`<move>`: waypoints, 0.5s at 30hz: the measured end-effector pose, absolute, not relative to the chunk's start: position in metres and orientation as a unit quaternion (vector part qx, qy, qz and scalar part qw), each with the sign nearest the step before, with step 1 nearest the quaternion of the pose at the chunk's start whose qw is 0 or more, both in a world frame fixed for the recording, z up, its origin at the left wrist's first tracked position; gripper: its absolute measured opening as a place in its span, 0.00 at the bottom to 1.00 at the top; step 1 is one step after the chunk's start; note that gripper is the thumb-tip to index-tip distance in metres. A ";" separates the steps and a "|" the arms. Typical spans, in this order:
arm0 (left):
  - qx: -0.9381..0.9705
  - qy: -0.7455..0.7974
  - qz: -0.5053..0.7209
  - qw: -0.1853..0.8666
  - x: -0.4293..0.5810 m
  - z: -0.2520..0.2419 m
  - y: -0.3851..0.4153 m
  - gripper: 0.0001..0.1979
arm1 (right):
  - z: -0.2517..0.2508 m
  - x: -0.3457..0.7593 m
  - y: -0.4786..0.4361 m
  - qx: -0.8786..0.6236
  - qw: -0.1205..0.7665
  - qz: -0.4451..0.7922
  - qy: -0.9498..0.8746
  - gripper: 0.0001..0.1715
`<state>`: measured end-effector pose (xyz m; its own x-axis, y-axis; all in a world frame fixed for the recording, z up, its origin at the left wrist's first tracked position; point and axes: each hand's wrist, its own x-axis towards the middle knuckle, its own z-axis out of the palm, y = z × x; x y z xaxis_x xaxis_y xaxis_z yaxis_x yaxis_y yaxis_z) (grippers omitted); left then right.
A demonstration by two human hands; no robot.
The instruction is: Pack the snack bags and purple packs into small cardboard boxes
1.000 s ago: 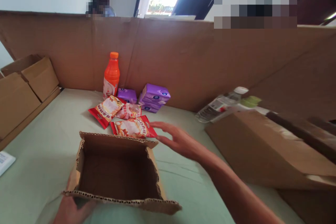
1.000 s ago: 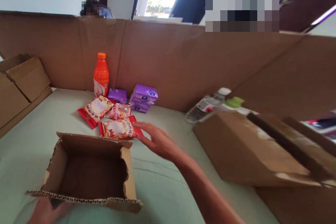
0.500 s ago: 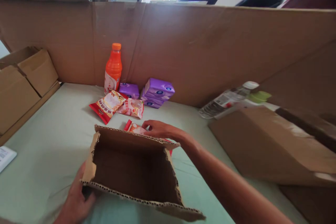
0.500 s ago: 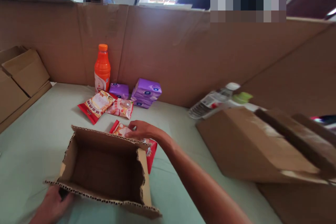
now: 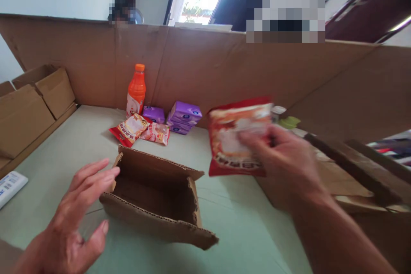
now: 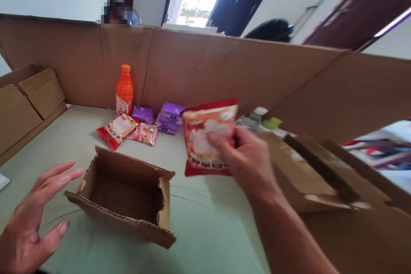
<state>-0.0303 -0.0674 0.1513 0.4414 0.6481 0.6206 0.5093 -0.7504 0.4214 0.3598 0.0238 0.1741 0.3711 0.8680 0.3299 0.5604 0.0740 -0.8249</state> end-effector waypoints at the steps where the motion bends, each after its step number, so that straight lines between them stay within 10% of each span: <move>1: 0.864 0.327 0.378 0.065 -0.025 0.157 -0.062 0.33 | 0.191 0.352 0.013 -0.621 0.593 0.149 -0.490 0.17; 7: 0.895 0.303 0.328 0.018 -0.002 0.155 -0.050 0.14 | 0.210 0.272 -0.027 -0.457 0.675 0.138 -0.562 0.06; 15: 0.881 0.341 0.326 -0.032 -0.004 0.147 -0.055 0.10 | 0.193 0.242 -0.028 -0.422 0.211 -0.037 -0.881 0.12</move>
